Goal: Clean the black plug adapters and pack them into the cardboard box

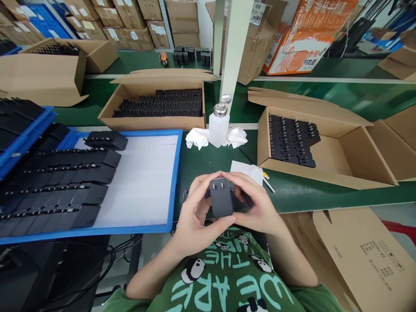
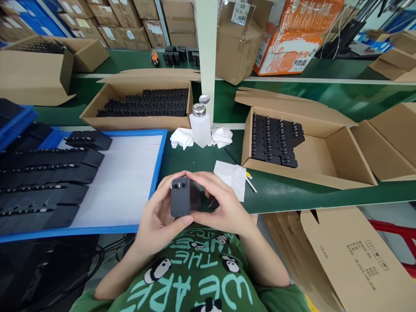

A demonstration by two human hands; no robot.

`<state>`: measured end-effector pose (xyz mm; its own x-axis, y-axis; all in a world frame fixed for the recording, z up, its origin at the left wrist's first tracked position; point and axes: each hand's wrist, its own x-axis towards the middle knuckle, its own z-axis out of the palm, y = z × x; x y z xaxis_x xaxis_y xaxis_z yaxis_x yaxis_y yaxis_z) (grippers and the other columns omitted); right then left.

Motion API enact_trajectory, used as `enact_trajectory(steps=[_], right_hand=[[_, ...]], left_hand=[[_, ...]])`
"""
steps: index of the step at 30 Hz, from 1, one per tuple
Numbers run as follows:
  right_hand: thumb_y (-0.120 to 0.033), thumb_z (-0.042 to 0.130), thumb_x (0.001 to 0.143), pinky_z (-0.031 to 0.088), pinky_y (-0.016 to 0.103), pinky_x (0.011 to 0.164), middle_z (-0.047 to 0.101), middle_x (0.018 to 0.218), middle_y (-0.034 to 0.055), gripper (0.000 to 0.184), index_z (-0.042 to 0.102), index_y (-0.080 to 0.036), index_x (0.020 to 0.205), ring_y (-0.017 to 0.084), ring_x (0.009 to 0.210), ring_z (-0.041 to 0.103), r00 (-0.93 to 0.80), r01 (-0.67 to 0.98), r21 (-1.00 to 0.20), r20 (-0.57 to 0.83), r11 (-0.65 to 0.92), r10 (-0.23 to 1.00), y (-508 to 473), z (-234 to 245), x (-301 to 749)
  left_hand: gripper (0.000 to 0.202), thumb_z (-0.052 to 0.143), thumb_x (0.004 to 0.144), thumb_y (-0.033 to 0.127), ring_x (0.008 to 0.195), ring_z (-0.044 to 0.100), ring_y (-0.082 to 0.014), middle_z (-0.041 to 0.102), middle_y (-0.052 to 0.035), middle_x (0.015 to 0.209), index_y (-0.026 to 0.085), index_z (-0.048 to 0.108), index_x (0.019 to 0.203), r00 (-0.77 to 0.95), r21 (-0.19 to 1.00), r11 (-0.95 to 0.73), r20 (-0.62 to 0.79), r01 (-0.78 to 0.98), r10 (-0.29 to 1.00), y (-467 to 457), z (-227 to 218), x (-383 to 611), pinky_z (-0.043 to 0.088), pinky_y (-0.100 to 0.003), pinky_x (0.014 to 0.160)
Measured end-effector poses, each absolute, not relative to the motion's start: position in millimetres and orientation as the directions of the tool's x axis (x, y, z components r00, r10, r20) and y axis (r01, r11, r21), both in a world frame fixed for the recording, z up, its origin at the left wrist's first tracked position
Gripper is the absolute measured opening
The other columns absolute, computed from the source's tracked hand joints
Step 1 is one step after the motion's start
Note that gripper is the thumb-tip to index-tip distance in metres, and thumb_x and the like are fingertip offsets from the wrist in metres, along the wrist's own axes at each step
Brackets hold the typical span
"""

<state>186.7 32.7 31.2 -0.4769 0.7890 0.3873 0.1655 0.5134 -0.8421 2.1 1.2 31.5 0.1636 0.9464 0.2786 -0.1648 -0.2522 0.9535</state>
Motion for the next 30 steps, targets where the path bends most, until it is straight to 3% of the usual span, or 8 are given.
enact_trajectory(steps=[6, 10, 16, 21, 24, 27, 30], right_hand=[[-0.017, 0.072, 0.087, 0.057, 0.026, 0.067, 0.064, 0.129, 0.0095, 0.067, 0.047, -0.028, 0.148, 0.019, 0.101, 0.065, -0.446, 0.251, -0.733, 0.492, 0.632, 0.748, 25.7, 29.5, 188.0], [-0.018, 0.073, 0.087, 0.059, 0.027, 0.069, 0.063, 0.130, 0.0105, 0.069, 0.045, -0.027, 0.150, 0.020, 0.107, 0.065, -0.464, 0.263, -0.713, 0.497, 0.650, 0.733, 23.1, 34.4, 191.0], [-0.016, 0.071, 0.089, 0.061, 0.030, 0.077, 0.062, 0.133, 0.0104, 0.069, 0.044, -0.026, 0.151, 0.021, 0.110, 0.065, -0.485, 0.279, -0.697, 0.491, 0.660, 0.724, 19.3, 39.1, 192.2], [-0.016, 0.074, 0.087, 0.061, 0.031, 0.088, 0.063, 0.133, 0.0092, 0.069, 0.047, -0.026, 0.150, 0.021, 0.112, 0.065, -0.474, 0.258, -0.709, 0.499, 0.657, 0.725, 17.6, 42.1, 194.1], [-0.014, 0.072, 0.088, 0.060, 0.033, 0.092, 0.063, 0.132, 0.0094, 0.071, 0.045, -0.026, 0.152, 0.021, 0.113, 0.064, -0.472, 0.270, -0.688, 0.515, 0.673, 0.716, 16.7, 44.1, 194.1], [-0.013, 0.070, 0.088, 0.061, 0.034, 0.093, 0.062, 0.133, 0.0095, 0.071, 0.044, -0.027, 0.153, 0.021, 0.113, 0.065, -0.470, 0.294, -0.674, 0.516, 0.678, 0.716, 15.9, 43.3, 194.3], [-0.015, 0.074, 0.087, 0.062, 0.034, 0.091, 0.063, 0.134, 0.0097, 0.072, 0.045, -0.027, 0.152, 0.021, 0.110, 0.067, -0.463, 0.300, -0.670, 0.520, 0.679, 0.717, 14.5, 41.1, 195.0]], left_hand=[[0.067, 0.074, 0.088, 0.023, 0.119, 0.058, -0.0207, 0.043, -0.0062, 0.136, 0.038, 0.050, 0.148, 0.351, 0.974, -0.078, 0.151, -0.212, 0.924, 1.2, 38.6, -10.4, 0.056, -0.030, 0.102], [0.061, 0.068, 0.092, 0.022, 0.115, 0.058, -0.0203, 0.043, -0.0077, 0.137, 0.037, 0.051, 0.148, 0.421, 0.961, -0.054, 0.168, -0.270, 0.891, 1.8, 43.3, -18.1, 0.057, -0.031, 0.099], [0.068, 0.078, 0.082, 0.017, 0.108, 0.062, -0.0177, 0.045, -0.0057, 0.133, 0.038, 0.057, 0.143, 0.363, 0.958, -0.008, 0.116, -0.286, 0.925, -0.7, 45.9, -14.7, 0.059, -0.026, 0.092], [0.062, 0.071, 0.089, 0.019, 0.114, 0.062, -0.0204, 0.042, -0.0072, 0.137, 0.039, 0.055, 0.145, 0.463, 0.929, 0.065, 0.120, -0.363, 0.878, 0.5, 48.7, -17.0, 0.059, -0.030, 0.094], [0.066, 0.077, 0.084, 0.017, 0.111, 0.063, -0.0189, 0.044, -0.0054, 0.134, 0.041, 0.058, 0.142, 0.429, 0.923, 0.078, 0.099, -0.377, 0.898, 1.7, 51.3, -14.9, 0.060, -0.028, 0.093], [0.072, 0.083, 0.078, 0.015, 0.109, 0.064, -0.0175, 0.044, -0.0043, 0.132, 0.042, 0.059, 0.140, 0.409, 0.932, 0.088, 0.067, -0.350, 0.910, 3.2, 52.7, -13.9, 0.060, -0.026, 0.093], [0.066, 0.079, 0.082, 0.016, 0.112, 0.063, -0.0198, 0.044, -0.0064, 0.133, 0.040, 0.061, 0.140, 0.472, 0.920, 0.116, 0.082, -0.375, 0.878, 6.0, 52.1, -17.0, 0.060, -0.029, 0.094]])
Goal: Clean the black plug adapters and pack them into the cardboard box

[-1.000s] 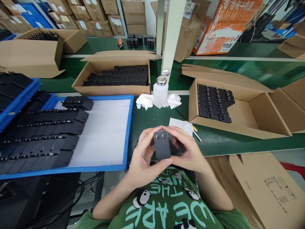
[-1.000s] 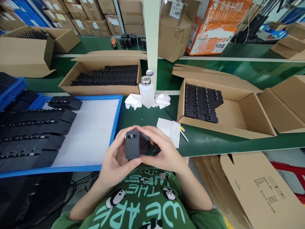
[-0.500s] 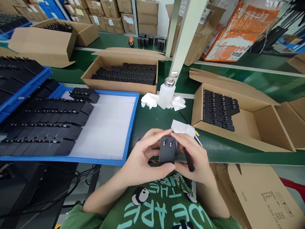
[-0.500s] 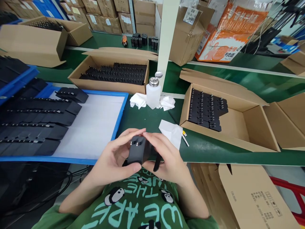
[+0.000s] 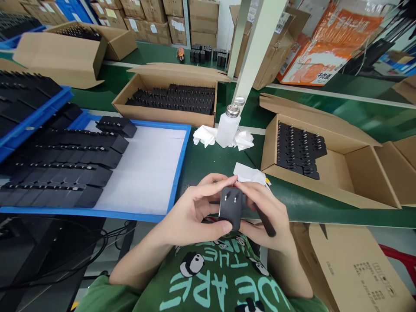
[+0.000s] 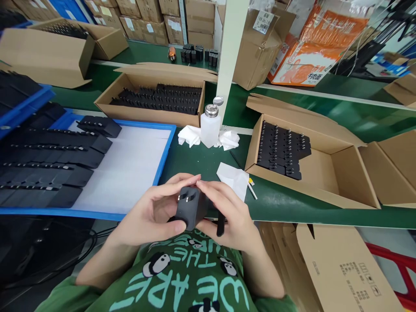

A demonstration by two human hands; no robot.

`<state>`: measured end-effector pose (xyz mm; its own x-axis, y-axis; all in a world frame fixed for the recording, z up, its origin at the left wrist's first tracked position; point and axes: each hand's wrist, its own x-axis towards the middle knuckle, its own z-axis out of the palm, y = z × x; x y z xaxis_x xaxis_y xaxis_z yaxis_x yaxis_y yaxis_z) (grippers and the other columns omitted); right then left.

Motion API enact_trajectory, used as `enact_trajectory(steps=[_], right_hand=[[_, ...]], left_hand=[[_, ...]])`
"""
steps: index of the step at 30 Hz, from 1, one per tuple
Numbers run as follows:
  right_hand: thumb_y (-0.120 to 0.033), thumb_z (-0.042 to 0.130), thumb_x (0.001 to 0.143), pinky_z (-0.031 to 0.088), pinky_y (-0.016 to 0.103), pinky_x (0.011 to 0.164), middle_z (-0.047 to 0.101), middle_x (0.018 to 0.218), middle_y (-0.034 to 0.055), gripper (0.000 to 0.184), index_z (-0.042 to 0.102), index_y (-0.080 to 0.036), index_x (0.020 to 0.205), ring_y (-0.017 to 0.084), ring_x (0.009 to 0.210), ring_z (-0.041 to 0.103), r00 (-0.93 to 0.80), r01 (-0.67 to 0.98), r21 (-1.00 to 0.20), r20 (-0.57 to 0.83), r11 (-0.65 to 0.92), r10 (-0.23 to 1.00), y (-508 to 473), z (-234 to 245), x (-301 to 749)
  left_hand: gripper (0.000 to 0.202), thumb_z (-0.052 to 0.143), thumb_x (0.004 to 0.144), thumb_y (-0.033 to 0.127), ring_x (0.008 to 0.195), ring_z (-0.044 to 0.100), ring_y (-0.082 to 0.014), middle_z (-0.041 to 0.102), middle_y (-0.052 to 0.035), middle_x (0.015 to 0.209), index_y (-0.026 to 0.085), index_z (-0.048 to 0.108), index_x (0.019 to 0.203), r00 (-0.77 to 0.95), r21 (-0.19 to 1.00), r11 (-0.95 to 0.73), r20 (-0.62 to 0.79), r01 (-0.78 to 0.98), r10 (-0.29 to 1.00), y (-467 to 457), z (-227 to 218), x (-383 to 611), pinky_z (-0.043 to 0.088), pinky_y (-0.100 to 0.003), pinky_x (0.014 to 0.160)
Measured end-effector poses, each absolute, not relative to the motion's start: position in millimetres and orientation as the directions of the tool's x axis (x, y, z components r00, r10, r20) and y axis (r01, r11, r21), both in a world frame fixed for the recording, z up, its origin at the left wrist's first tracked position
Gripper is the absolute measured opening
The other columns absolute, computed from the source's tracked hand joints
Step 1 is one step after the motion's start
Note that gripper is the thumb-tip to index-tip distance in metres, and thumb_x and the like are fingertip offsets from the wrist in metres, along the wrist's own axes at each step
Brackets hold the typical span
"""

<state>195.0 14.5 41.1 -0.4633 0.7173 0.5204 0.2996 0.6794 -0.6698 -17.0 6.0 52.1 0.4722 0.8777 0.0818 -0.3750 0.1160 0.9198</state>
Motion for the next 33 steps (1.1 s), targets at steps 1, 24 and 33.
enact_trajectory(steps=[1, 24, 33], right_hand=[[-0.016, 0.075, 0.087, 0.062, 0.034, 0.090, 0.063, 0.133, 0.0099, 0.073, 0.045, -0.028, 0.153, 0.021, 0.109, 0.067, -0.462, 0.298, -0.667, 0.525, 0.683, 0.715, 13.9, 40.9, 195.1], [-0.018, 0.074, 0.087, 0.063, 0.033, 0.082, 0.064, 0.128, 0.0120, 0.072, 0.046, -0.028, 0.153, 0.023, 0.106, 0.069, -0.458, 0.308, -0.677, 0.510, 0.669, 0.728, 12.0, 36.8, 194.6], [-0.022, 0.076, 0.086, 0.065, 0.034, 0.083, 0.066, 0.135, 0.0122, 0.073, 0.047, -0.029, 0.153, 0.026, 0.111, 0.071, -0.414, 0.304, -0.660, 0.558, 0.687, 0.719, 11.9, 34.6, 191.1]], left_hand=[[0.064, 0.078, 0.083, 0.017, 0.112, 0.063, -0.0206, 0.045, -0.0071, 0.133, 0.039, 0.061, 0.140, 0.492, 0.912, 0.127, 0.090, -0.391, 0.866, 6.7, 51.7, -18.0, 0.060, -0.030, 0.093], [0.069, 0.068, 0.088, 0.013, 0.121, 0.059, -0.0282, 0.038, -0.0112, 0.143, 0.040, 0.050, 0.149, 0.568, 0.907, 0.106, 0.160, -0.407, 0.807, 6.1, 43.5, -25.2, 0.060, -0.042, 0.096], [0.072, 0.061, 0.088, 0.009, 0.125, 0.053, -0.0310, 0.039, -0.0121, 0.142, 0.040, 0.046, 0.152, 0.552, 0.936, 0.021, 0.190, -0.352, 0.812, 2.5, 54.9, -29.5, 0.059, -0.046, 0.098]])
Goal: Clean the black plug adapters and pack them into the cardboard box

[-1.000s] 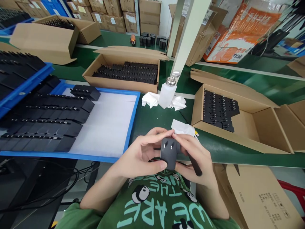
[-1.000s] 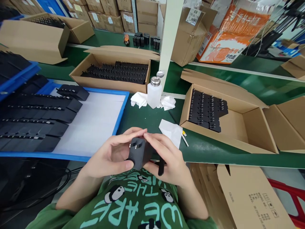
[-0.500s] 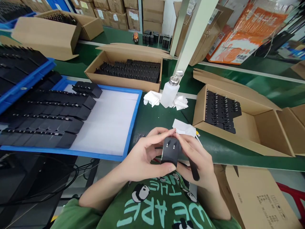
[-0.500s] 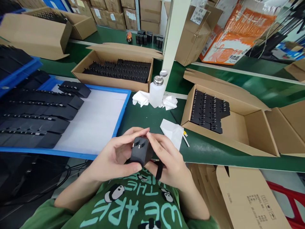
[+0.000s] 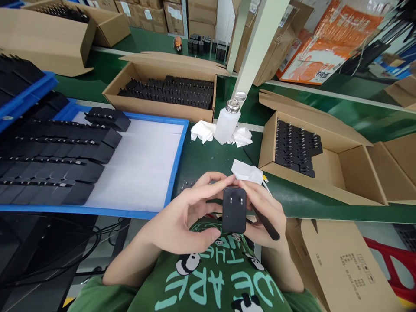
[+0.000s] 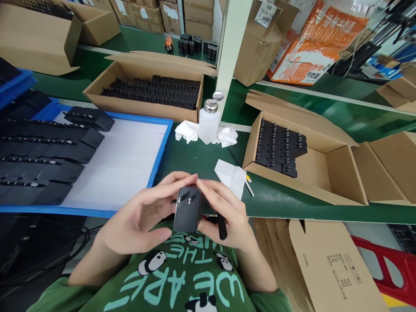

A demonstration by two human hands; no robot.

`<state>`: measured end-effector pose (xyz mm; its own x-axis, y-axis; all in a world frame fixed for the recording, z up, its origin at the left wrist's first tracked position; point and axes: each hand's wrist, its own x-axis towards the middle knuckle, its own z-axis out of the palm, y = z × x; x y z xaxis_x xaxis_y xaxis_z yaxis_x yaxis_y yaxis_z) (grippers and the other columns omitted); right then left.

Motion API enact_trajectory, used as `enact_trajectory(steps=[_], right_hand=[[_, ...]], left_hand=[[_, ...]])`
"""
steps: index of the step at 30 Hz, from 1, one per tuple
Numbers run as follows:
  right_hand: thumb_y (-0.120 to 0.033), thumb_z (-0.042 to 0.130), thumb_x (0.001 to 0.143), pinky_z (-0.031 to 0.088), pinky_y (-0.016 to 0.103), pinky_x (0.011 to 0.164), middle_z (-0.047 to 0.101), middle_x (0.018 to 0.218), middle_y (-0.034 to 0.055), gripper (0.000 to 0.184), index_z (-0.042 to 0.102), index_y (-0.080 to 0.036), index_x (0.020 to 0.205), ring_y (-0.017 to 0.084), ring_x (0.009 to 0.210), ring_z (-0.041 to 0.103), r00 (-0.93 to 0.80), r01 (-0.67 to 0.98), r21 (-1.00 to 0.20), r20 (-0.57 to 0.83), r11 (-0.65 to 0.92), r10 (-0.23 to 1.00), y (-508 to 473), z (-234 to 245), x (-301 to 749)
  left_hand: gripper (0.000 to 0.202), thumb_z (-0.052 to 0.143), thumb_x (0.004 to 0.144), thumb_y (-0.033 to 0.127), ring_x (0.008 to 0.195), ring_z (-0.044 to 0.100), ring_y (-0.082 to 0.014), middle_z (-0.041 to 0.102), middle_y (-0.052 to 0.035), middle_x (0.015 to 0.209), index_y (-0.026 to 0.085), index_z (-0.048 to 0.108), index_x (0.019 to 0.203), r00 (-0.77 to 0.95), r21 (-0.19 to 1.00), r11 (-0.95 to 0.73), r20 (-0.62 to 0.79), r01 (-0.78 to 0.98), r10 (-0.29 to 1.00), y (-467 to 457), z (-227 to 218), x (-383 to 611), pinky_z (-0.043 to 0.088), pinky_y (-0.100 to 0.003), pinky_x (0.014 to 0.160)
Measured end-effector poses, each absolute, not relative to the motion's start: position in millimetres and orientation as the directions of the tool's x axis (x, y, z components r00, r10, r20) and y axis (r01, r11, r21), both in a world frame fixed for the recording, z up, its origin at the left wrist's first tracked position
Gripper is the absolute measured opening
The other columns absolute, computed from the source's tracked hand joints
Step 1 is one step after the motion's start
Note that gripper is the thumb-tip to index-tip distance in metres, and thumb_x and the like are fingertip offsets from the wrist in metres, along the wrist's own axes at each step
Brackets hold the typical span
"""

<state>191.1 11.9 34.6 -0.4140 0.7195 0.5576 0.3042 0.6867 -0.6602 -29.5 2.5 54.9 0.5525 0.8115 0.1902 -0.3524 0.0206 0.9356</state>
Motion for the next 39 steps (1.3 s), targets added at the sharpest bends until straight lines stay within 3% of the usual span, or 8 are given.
enact_trajectory(steps=[6, 11, 15, 28, 39], right_hand=[[-0.021, 0.075, 0.087, 0.066, 0.038, 0.081, 0.066, 0.136, 0.0122, 0.072, 0.047, -0.030, 0.152, 0.028, 0.108, 0.071, -0.395, 0.332, -0.651, 0.561, 0.683, 0.727, 10.3, 33.5, 190.1], [-0.018, 0.076, 0.087, 0.066, 0.039, 0.087, 0.065, 0.136, 0.0117, 0.076, 0.044, -0.030, 0.154, 0.028, 0.110, 0.071, -0.389, 0.336, -0.618, 0.596, 0.711, 0.702, 7.9, 36.3, 186.1], [-0.019, 0.073, 0.089, 0.065, 0.039, 0.087, 0.064, 0.138, 0.0128, 0.073, 0.044, -0.029, 0.155, 0.028, 0.112, 0.071, -0.379, 0.375, -0.596, 0.601, 0.710, 0.704, 5.2, 37.2, 183.0], [-0.020, 0.073, 0.089, 0.065, 0.037, 0.085, 0.062, 0.140, 0.0133, 0.075, 0.041, -0.029, 0.156, 0.028, 0.115, 0.069, -0.393, 0.392, -0.581, 0.595, 0.713, 0.701, 2.5, 38.1, 181.8], [-0.014, 0.075, 0.086, 0.063, 0.035, 0.090, 0.060, 0.141, 0.0130, 0.079, 0.041, -0.027, 0.156, 0.027, 0.119, 0.067, -0.397, 0.374, -0.591, 0.594, 0.714, 0.700, 1.4, 39.4, 180.8]], left_hand=[[0.071, 0.063, 0.087, 0.009, 0.130, 0.050, -0.0305, 0.043, -0.0115, 0.142, 0.039, 0.049, 0.150, 0.461, 0.953, 0.002, 0.146, -0.304, 0.875, -6.1, 58.1, -22.8, 0.059, -0.039, 0.097], [0.076, 0.060, 0.082, 0.003, 0.123, 0.055, -0.0268, 0.044, -0.0089, 0.142, 0.041, 0.052, 0.147, 0.399, 0.946, -0.002, 0.138, -0.324, 0.906, -11.9, 61.2, -14.4, 0.058, -0.032, 0.090], [0.079, 0.060, 0.077, 0.000, 0.115, 0.059, -0.0247, 0.046, -0.0071, 0.139, 0.043, 0.056, 0.143, 0.352, 0.944, 0.032, 0.092, -0.329, 0.931, -13.7, 63.7, -11.0, 0.057, -0.033, 0.089], [0.080, 0.058, 0.074, 0.000, 0.113, 0.057, -0.0227, 0.048, -0.0071, 0.135, 0.040, 0.057, 0.143, 0.354, 0.938, 0.032, 0.098, -0.344, 0.930, -14.6, 63.1, -11.1, 0.056, -0.029, 0.089], [0.080, 0.058, 0.074, 0.000, 0.113, 0.059, -0.0211, 0.044, -0.0071, 0.146, 0.040, 0.057, 0.144, 0.344, 0.928, 0.033, 0.105, -0.372, 0.933, -14.7, 61.7, -13.5, 0.056, -0.027, 0.089]])
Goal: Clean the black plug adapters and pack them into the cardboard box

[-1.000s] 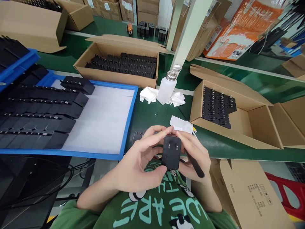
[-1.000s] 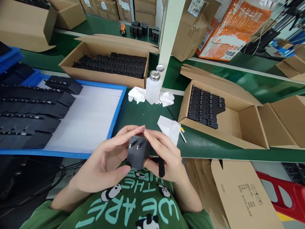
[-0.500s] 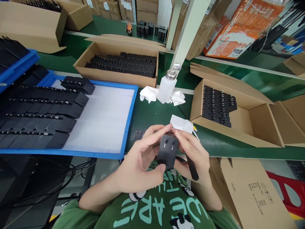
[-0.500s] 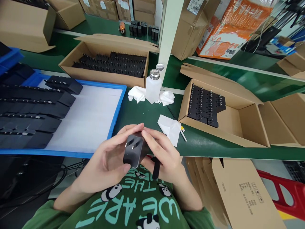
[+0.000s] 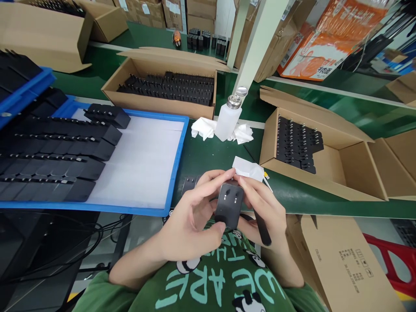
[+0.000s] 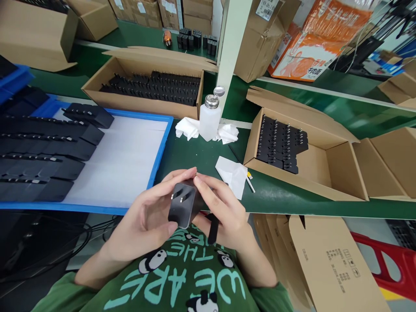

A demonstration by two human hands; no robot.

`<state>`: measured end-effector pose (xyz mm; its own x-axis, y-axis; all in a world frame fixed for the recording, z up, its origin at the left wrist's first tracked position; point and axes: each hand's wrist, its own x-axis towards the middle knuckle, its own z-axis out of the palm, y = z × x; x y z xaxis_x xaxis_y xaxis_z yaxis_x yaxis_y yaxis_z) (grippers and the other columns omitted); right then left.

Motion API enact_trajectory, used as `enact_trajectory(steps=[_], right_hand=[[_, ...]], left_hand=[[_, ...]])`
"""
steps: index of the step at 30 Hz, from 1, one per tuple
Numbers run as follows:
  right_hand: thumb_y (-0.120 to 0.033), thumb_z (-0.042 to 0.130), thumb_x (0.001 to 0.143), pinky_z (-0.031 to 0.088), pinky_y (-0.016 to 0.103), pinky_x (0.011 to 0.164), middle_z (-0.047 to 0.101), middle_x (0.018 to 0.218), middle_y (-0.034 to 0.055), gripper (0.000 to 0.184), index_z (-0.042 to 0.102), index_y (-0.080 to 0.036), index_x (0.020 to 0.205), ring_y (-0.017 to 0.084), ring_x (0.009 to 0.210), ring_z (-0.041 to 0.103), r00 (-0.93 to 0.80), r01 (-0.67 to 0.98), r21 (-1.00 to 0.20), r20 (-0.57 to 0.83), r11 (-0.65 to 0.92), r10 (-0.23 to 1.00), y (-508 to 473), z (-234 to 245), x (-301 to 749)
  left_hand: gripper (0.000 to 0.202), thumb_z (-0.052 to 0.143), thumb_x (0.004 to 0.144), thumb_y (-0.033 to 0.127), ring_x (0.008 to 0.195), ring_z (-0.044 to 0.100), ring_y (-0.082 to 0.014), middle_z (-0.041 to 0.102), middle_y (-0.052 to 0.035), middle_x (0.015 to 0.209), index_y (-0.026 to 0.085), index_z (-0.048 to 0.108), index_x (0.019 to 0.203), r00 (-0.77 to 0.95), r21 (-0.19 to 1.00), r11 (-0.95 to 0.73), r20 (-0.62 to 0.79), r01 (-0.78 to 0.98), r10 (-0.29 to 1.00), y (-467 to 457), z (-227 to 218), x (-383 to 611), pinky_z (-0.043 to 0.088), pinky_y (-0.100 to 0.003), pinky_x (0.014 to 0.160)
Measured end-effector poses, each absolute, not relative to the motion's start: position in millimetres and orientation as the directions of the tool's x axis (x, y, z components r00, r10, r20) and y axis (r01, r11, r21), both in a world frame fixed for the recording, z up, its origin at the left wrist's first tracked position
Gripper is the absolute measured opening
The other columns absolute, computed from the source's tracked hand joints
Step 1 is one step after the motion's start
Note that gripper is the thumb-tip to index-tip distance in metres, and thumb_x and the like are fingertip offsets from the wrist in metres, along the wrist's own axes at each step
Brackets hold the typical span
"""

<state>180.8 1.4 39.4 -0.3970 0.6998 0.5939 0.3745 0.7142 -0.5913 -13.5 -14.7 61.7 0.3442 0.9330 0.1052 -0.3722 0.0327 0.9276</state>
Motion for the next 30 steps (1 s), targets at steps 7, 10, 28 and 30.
enact_trajectory(steps=[7, 10, 28, 30], right_hand=[[-0.020, 0.072, 0.090, 0.065, 0.036, 0.087, 0.063, 0.138, 0.0135, 0.072, 0.043, -0.027, 0.155, 0.027, 0.117, 0.069, -0.391, 0.395, -0.561, 0.614, 0.727, 0.686, 2.8, 39.6, 180.5], [-0.022, 0.071, 0.091, 0.066, 0.037, 0.085, 0.063, 0.138, 0.0134, 0.071, 0.042, -0.028, 0.155, 0.028, 0.115, 0.070, -0.386, 0.407, -0.559, 0.611, 0.722, 0.691, 2.6, 39.4, 180.4], [-0.020, 0.072, 0.090, 0.062, 0.040, 0.098, 0.061, 0.142, 0.0123, 0.072, 0.042, -0.028, 0.155, 0.027, 0.126, 0.064, -0.398, 0.346, -0.578, 0.622, 0.739, 0.674, 18.0, 20.6, 185.6], [-0.022, 0.074, 0.088, 0.061, 0.042, 0.098, 0.063, 0.141, 0.0124, 0.073, 0.044, -0.027, 0.154, 0.029, 0.126, 0.063, -0.366, 0.362, -0.594, 0.618, 0.718, 0.696, 19.0, 16.2, 186.7]], left_hand=[[0.078, 0.059, 0.075, 0.000, 0.111, 0.061, -0.0207, 0.046, -0.0076, 0.144, 0.039, 0.058, 0.142, 0.342, 0.933, 0.022, 0.109, -0.359, 0.933, -13.7, 62.5, -12.2, 0.057, -0.027, 0.089], [0.078, 0.058, 0.074, -0.001, 0.113, 0.061, -0.0218, 0.046, -0.0082, 0.143, 0.038, 0.059, 0.142, 0.344, 0.932, 0.007, 0.127, -0.362, 0.931, -12.7, 61.4, -12.1, 0.057, -0.027, 0.088], [0.038, 0.044, 0.106, 0.037, 0.127, 0.055, -0.0229, 0.048, -0.0068, 0.138, 0.036, 0.063, 0.139, 0.292, 0.933, -0.069, 0.179, -0.352, 0.939, 0.7, 32.1, -10.9, 0.053, -0.031, 0.106], [0.044, 0.037, 0.106, 0.045, 0.126, 0.057, -0.0257, 0.044, -0.0084, 0.142, 0.034, 0.061, 0.142, 0.340, 0.897, -0.043, 0.210, -0.439, 0.917, 3.6, 28.7, -11.6, 0.055, -0.036, 0.105]])
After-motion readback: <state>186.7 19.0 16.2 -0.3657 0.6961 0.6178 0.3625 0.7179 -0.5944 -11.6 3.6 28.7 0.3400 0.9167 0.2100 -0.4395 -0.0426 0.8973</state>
